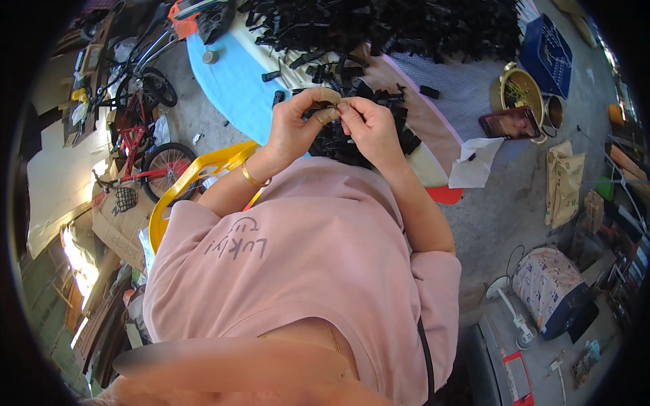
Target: Assembling small black plastic components by hand at a workstation.
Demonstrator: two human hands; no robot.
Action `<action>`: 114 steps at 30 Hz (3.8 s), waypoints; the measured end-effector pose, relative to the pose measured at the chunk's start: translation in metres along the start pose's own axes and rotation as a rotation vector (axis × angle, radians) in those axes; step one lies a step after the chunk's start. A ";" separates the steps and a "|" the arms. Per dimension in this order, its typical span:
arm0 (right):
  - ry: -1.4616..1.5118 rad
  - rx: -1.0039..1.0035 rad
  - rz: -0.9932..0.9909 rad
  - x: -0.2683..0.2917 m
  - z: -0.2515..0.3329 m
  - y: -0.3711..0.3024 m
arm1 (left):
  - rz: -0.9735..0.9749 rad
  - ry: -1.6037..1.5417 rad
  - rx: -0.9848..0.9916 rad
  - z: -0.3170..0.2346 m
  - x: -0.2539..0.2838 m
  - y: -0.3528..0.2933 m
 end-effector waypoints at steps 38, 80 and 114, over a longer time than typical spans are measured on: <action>-0.281 0.286 -0.086 0.003 0.023 -0.028 | 0.117 -0.463 0.475 -0.013 0.006 -0.009; -0.404 0.287 -0.301 0.011 0.012 -0.018 | 0.201 -0.050 0.335 0.064 0.026 0.029; 0.092 0.025 -0.062 0.010 0.006 -0.028 | 0.226 -0.480 0.467 -0.001 0.005 0.004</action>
Point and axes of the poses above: each hand's wrist, its own y-axis towards the middle knuckle, its own x-axis out of the back of the hand, z = x × y, the point moved 1 cm from there along y, towards the middle knuckle, and after that the axes turned 3 degrees about -y, right-handed, at the moved point
